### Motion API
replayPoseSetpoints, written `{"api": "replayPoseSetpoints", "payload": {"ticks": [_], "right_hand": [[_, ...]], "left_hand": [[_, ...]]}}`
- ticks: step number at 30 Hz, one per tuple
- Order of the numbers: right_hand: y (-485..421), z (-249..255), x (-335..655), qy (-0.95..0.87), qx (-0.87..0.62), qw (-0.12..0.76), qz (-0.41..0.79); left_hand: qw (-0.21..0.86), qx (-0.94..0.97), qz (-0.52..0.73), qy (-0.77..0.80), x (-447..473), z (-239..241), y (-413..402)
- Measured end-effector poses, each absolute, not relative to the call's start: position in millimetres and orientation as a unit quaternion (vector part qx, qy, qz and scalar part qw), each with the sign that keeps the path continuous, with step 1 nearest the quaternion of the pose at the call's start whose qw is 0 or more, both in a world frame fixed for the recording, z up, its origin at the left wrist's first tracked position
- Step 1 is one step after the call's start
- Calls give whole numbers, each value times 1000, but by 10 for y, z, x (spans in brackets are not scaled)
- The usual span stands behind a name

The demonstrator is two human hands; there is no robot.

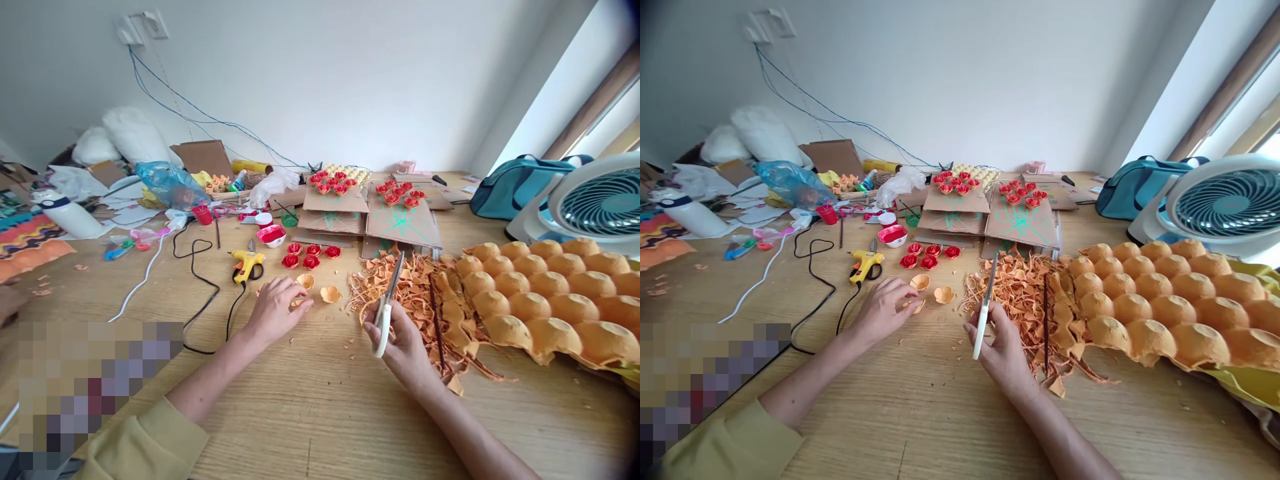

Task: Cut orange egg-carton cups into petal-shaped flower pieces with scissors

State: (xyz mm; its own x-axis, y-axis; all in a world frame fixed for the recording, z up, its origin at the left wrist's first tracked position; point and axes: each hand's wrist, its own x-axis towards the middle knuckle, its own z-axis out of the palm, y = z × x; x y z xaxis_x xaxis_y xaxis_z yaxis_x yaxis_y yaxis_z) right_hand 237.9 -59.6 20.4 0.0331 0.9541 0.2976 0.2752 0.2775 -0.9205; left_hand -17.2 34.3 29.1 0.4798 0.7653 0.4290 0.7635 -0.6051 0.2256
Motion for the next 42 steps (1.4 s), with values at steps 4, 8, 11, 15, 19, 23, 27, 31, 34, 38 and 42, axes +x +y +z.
{"api": "replayPoseSetpoints", "payload": {"ticks": [4, 8, 11, 15, 19, 23, 27, 31, 34, 38, 42], "right_hand": [[-602, 227, 2379, -629, -502, 506, 310], [-594, 204, 2377, -633, -500, 503, 311], [-585, 168, 2376, -632, -501, 502, 313], [-576, 120, 2381, -634, -504, 493, 319], [-576, 80, 2396, -628, -501, 491, 336], [-582, 72, 2417, -625, -500, 490, 345], [-587, 75, 2421, -619, -507, 487, 350], [-579, 40, 2411, -617, -505, 480, 368], [-571, 2, 2407, -617, -501, 475, 378], [-560, -28, 2415, -623, -505, 465, 376], [-543, -32, 2423, -629, -509, 463, 363]], "left_hand": [[-47, 866, 223, 445, -170, 216, 202], [-76, 884, 227, 401, -169, 187, 148], [-100, 892, 225, 379, -175, 157, 145], [-110, 898, 208, 372, -181, 106, 151], [-64, 900, 224, 367, -188, 79, 141], [-7, 860, 295, 416, -231, 95, 166], [21, 816, 341, 466, -296, 126, 232], [35, 807, 350, 473, -320, 136, 259], [36, 809, 346, 474, -322, 127, 267], [15, 815, 345, 466, -340, 130, 337], [-19, 839, 303, 452, -336, 167, 473]]}}
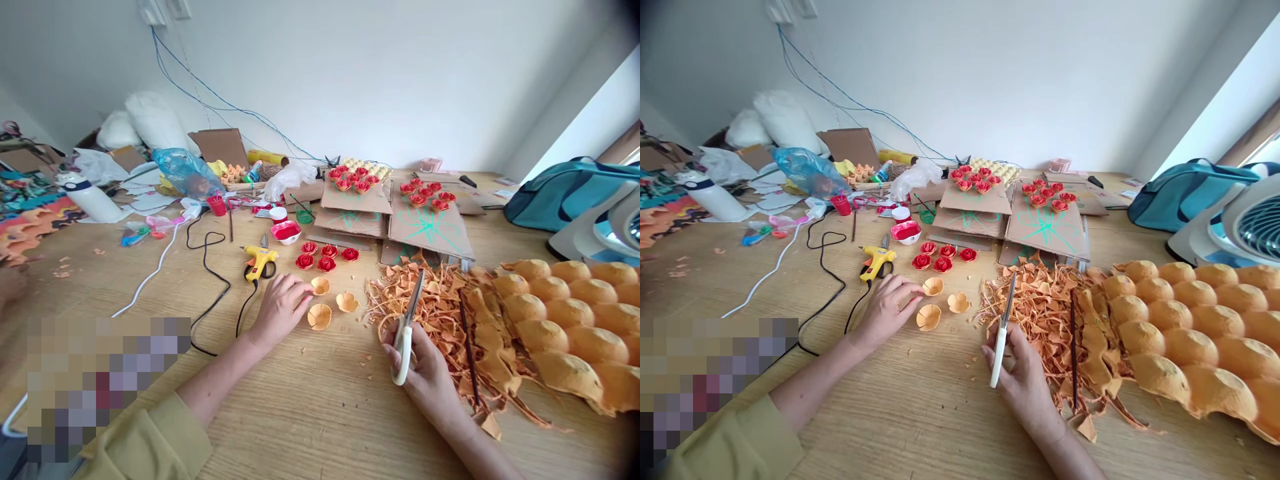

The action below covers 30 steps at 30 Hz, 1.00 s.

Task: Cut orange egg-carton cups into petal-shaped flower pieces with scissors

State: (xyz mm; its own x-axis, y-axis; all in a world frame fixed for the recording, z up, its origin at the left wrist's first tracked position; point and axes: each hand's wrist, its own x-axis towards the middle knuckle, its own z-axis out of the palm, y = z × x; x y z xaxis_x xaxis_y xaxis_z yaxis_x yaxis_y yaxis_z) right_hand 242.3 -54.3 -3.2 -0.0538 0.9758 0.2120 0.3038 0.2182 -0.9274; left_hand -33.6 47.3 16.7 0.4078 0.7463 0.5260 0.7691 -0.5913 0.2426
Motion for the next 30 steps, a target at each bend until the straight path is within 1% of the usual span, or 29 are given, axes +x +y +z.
{"api": "replayPoseSetpoints", "payload": {"ticks": [7, 9, 11, 14, 18, 21, 24, 30], "right_hand": [[-543, -14, 2425, -624, -510, 471, 359], [-543, 1, 2429, -621, -510, 473, 361], [-540, 20, 2433, -618, -509, 478, 362], [-529, 41, 2436, -619, -507, 481, 359], [-515, 42, 2430, -624, -512, 468, 360], [-509, 31, 2424, -639, -516, 451, 348], [-505, 27, 2431, -661, -524, 429, 323], [-498, 57, 2496, -687, -531, 389, 308]], "left_hand": [[10, -861, -215, -460, -256, 180, 675], [-1, -863, -214, -458, -250, 197, 709], [-34, -855, -237, -460, -253, 232, 722], [-156, -810, -305, -476, -243, 303, 686], [-400, -676, -389, -482, -131, 384, 561], [-541, -590, -410, -437, 5, 427, 480], [-618, -537, -395, -417, 129, 438, 442], [-703, -462, -368, -396, 269, 348, 400]]}}
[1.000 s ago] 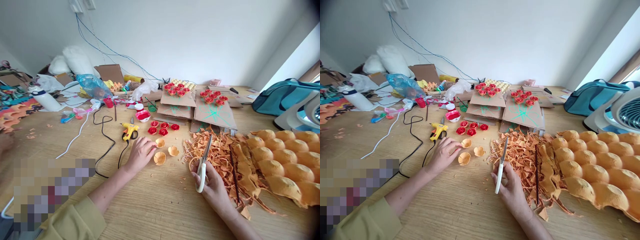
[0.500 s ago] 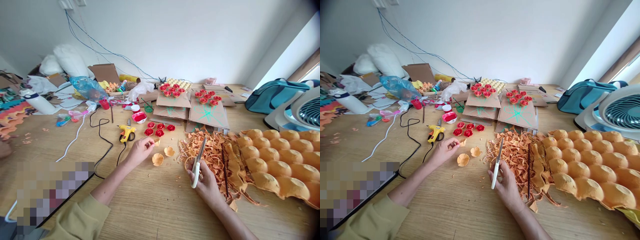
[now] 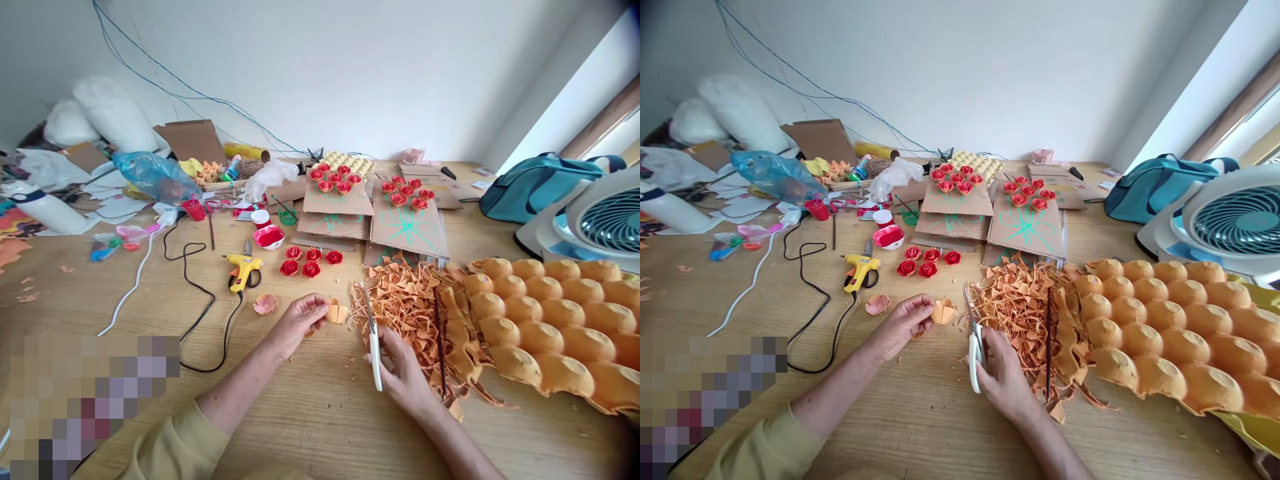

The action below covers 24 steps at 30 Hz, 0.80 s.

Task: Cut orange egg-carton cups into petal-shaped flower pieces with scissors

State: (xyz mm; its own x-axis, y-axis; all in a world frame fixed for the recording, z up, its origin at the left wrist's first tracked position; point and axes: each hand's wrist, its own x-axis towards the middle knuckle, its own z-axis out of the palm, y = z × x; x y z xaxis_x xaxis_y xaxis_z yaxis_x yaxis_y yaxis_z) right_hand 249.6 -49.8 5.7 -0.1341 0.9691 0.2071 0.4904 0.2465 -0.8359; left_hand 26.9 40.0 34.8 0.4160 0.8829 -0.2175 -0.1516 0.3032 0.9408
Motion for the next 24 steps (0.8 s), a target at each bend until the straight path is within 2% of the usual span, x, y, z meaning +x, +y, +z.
{"api": "replayPoseSetpoints", "payload": {"ticks": [6, 11, 19, 24], "right_hand": [[-483, 159, 2526, -726, -537, 320, 289], [-505, 260, 2521, -724, -538, 290, 318], [-547, 349, 2534, -547, -429, 351, 627], [-571, 277, 2567, -442, -376, 365, 728]], "left_hand": [[773, 390, 355, 354, 305, 262, 337], [761, 413, 349, 359, 322, 264, 293], [749, 462, 331, 341, 321, 322, 264], [809, 414, 287, 305, 351, 369, 216]]}}
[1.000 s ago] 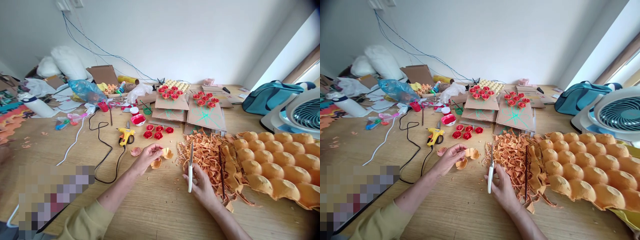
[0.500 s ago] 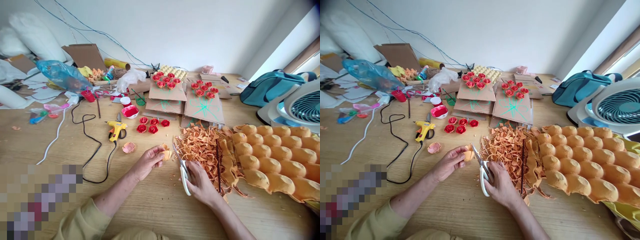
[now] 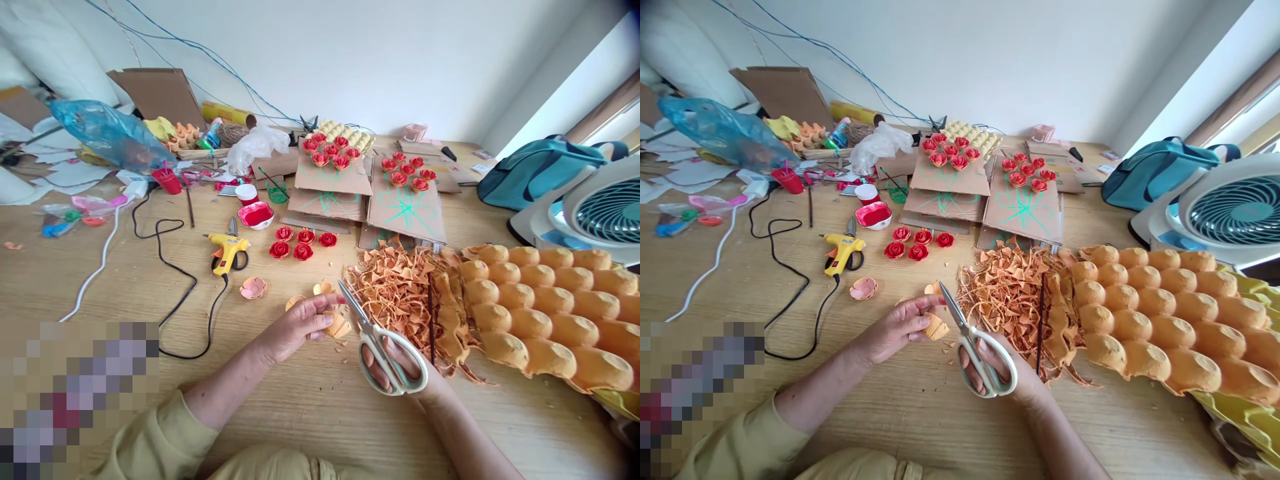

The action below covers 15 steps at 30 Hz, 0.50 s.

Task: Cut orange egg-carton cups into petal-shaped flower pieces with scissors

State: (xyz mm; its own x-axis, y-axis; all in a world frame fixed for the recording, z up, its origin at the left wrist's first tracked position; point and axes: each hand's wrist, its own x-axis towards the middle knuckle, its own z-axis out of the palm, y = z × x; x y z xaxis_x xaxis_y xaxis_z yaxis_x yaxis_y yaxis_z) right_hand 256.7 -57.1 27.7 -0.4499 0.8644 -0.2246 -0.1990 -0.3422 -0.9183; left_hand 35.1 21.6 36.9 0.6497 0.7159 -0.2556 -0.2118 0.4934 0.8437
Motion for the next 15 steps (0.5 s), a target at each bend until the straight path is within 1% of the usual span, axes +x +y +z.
{"api": "replayPoseSetpoints", "payload": {"ticks": [3, 10, 15], "right_hand": [[-579, 249, 2587, -432, -370, 365, 737], [-493, 174, 2626, -430, -380, 443, 689], [-497, 172, 2629, -454, -416, 441, 653]], "left_hand": [[838, 376, 274, 283, 375, 373, 176], [830, 411, 245, 287, 447, 313, 97], [836, 407, 244, 275, 487, 224, 45]]}}
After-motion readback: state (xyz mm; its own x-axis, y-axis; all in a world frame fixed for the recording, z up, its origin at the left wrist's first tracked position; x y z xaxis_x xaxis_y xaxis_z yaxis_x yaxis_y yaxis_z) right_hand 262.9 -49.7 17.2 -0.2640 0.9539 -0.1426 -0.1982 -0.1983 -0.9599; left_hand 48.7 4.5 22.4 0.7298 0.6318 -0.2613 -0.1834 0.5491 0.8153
